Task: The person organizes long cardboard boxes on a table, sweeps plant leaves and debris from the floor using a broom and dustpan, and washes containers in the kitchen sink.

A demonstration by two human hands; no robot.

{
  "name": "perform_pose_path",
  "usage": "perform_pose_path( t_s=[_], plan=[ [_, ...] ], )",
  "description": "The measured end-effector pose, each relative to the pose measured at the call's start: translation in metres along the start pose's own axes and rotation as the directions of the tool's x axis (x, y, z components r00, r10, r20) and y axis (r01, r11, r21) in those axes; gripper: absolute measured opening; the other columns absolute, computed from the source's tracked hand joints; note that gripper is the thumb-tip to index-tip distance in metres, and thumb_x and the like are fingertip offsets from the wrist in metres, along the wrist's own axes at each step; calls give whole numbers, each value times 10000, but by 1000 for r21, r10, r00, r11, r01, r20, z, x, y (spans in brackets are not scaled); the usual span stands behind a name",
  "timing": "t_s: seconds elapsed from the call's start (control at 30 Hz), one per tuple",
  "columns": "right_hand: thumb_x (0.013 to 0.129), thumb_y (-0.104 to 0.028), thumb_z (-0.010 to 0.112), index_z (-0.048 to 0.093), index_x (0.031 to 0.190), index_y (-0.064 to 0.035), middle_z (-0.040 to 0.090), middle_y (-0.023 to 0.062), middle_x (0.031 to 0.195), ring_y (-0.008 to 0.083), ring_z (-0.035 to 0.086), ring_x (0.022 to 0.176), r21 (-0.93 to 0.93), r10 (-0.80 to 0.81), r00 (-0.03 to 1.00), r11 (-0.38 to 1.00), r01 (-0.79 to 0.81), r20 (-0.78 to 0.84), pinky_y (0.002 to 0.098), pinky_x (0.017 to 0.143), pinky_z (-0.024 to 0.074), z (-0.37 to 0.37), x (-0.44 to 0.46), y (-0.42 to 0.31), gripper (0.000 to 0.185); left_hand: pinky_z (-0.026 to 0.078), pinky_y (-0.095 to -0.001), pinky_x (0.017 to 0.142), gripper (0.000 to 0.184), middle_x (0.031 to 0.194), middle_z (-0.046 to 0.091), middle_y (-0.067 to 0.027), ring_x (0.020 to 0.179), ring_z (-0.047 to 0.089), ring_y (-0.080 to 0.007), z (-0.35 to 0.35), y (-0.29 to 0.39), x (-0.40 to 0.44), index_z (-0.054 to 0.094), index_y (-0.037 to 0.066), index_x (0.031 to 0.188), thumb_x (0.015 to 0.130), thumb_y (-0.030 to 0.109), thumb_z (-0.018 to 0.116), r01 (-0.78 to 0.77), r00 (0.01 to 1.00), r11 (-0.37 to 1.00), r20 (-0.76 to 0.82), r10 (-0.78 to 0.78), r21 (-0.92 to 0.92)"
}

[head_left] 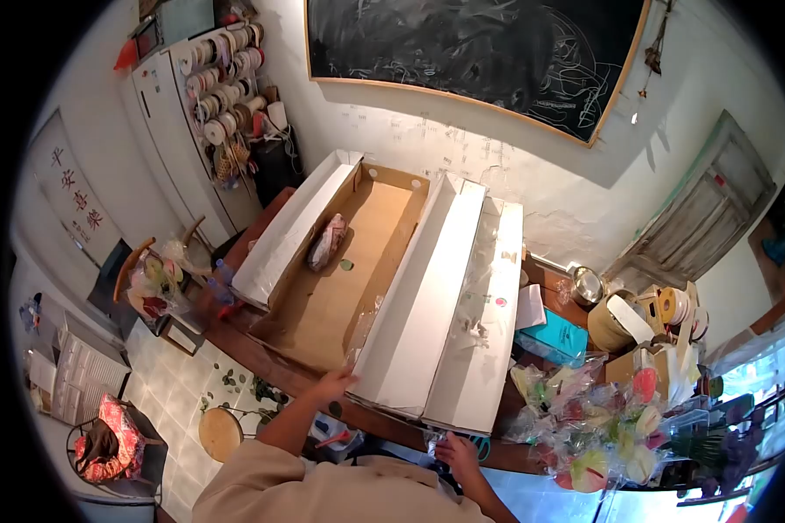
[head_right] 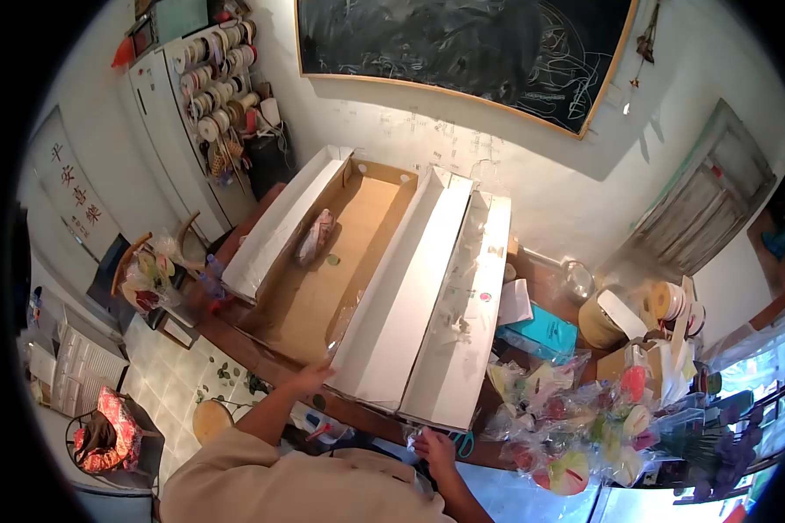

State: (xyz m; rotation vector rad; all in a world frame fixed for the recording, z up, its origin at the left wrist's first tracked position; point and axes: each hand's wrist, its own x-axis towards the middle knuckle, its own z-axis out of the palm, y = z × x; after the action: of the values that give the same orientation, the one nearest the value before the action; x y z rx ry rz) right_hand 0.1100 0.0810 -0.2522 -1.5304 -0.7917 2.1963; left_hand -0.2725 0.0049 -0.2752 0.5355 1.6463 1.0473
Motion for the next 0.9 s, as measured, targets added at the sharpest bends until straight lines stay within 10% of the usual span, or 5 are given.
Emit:
perform_pose_path(
  t_s=[0.07,0.23,0.7,0.8,0.9],
  plan=[
    [876,-187,609,569,1041,-9,643,146,913,225,651,804,-83,-66,982,995,52,-176,349,675,540,-17,0,19,246,515,-361,757,399,918,660,-103,823,628,-197,-13,14,-11,621,-5,1094,892,338,645,154,983,871,-13,-181,-467],
    [842,-145,599,606,942,40,638,194,858,321,635,808,-576,-598,488,788,215,-636,430,743,503,-46,28,55,210,509,-350,723,348,948,634,-98,831,604,-186,-21,-85,0,575,-21,1053,845,234,687,-91,985,995,-150,83,-49],
    [843,-363,582,664,1056,-49,680,201,1008,415,634,974,-485,-305,846,872,63,-438,499,821,505,-45,89,33,388,531,-408,728,259,843,677,-252,847,683,-378,8,-121,51,670,-25,939,708,91,689,-80,861,875,-410,302,477],
    [845,-214,529,655,1061,-61,674,207,1006,426,633,951,-994,-684,726,4,105,74,496,798,516,-75,128,51,292,534,-410,723,229,828,686,-232,817,690,-370,14,-103,48,683,-13,923,729,109,692,49,849,863,-476,229,503],
    [847,-216,520,623,1125,-41,630,206,1153,414,558,1116,-949,-586,805,295,111,-88,491,943,441,-66,111,39,345,540,-403,706,222,810,704,-169,756,698,-322,8,-85,39,686,1,959,775,125,677,77,889,896,-438,137,436]
  ],
)
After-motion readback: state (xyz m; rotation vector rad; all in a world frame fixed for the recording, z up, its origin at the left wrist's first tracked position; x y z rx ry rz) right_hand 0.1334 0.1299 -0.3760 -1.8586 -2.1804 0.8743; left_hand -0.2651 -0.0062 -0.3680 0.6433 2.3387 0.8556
